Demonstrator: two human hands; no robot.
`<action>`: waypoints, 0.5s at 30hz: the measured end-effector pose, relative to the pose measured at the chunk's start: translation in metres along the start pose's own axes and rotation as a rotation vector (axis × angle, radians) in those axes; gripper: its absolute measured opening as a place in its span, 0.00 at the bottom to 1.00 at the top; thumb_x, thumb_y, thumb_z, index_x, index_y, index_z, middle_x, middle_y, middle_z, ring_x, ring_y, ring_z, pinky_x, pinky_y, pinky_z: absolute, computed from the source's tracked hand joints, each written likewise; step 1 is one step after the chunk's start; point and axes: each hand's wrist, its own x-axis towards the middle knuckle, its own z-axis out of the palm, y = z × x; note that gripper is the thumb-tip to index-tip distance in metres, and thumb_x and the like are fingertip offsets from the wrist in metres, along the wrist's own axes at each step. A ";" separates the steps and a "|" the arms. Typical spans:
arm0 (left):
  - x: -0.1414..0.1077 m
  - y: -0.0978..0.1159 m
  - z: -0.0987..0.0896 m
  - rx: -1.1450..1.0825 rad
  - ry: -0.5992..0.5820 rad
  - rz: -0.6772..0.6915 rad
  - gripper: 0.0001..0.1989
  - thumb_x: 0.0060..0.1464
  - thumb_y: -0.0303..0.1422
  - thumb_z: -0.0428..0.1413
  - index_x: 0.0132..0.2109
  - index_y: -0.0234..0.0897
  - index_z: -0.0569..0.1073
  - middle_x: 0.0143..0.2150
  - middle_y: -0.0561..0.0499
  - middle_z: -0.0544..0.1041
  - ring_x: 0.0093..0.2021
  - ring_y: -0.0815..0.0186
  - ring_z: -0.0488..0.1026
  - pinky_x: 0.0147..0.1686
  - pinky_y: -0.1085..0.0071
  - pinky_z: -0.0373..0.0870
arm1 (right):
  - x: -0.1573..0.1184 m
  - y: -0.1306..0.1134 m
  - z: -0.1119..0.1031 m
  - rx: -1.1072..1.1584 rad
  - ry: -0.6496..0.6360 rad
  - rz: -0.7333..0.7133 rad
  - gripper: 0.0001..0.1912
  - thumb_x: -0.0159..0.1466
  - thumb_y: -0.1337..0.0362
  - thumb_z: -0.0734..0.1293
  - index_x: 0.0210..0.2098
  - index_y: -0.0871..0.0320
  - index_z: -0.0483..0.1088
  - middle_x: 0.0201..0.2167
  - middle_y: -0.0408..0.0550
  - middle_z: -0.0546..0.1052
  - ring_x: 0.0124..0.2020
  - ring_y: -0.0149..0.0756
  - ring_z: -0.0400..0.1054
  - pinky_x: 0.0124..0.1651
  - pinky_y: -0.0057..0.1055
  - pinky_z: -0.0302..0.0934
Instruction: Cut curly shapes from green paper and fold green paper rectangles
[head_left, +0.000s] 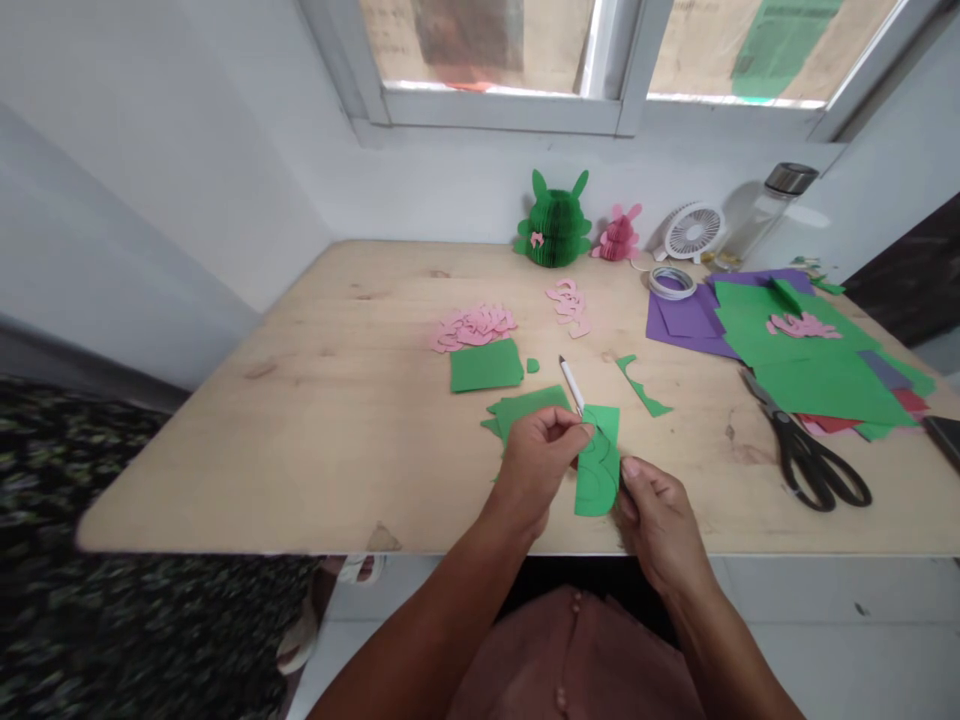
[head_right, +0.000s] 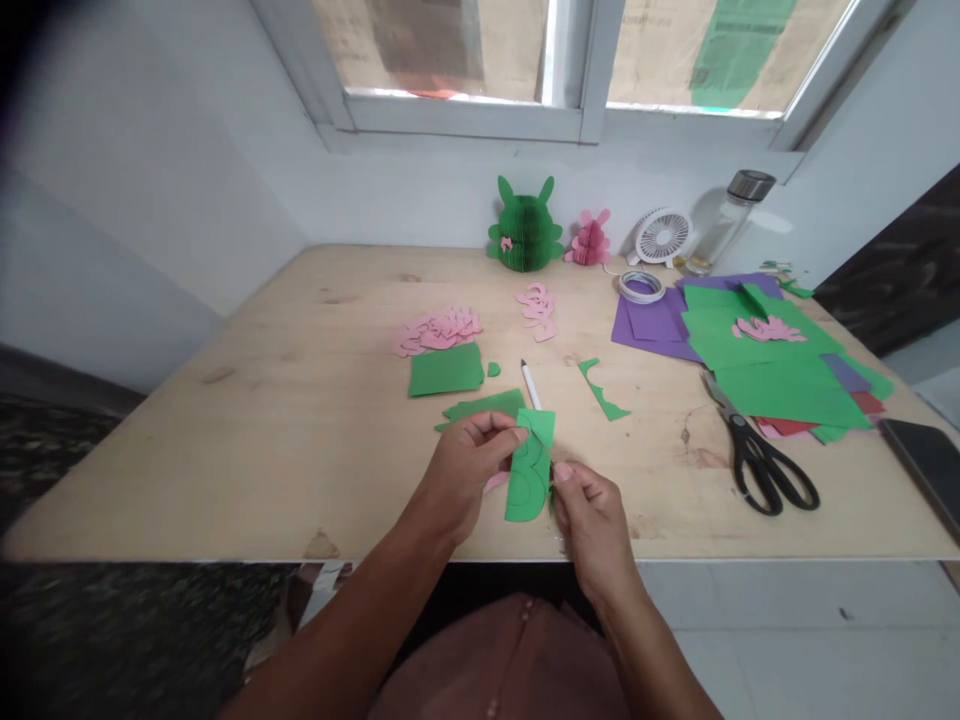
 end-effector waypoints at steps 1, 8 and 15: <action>0.000 0.000 0.000 0.000 -0.004 -0.001 0.08 0.37 0.34 0.60 0.22 0.36 0.68 0.20 0.57 0.69 0.22 0.73 0.64 0.25 0.75 0.59 | 0.000 0.000 0.000 0.000 0.003 0.003 0.26 0.58 0.46 0.68 0.17 0.56 0.56 0.13 0.33 0.50 0.17 0.24 0.39 0.20 0.27 0.34; -0.003 0.002 0.000 -0.063 -0.009 -0.026 0.09 0.36 0.33 0.61 0.22 0.36 0.68 0.21 0.57 0.69 0.22 0.74 0.64 0.26 0.76 0.61 | 0.000 0.000 0.001 -0.022 0.024 0.001 0.25 0.56 0.46 0.69 0.18 0.57 0.58 0.14 0.33 0.50 0.17 0.24 0.38 0.20 0.26 0.33; -0.001 -0.001 -0.002 -0.081 -0.018 -0.025 0.09 0.38 0.34 0.62 0.23 0.35 0.69 0.20 0.57 0.69 0.22 0.74 0.64 0.25 0.76 0.62 | -0.001 -0.003 0.003 0.011 0.016 0.010 0.25 0.57 0.46 0.69 0.18 0.57 0.58 0.14 0.33 0.49 0.18 0.25 0.39 0.20 0.27 0.33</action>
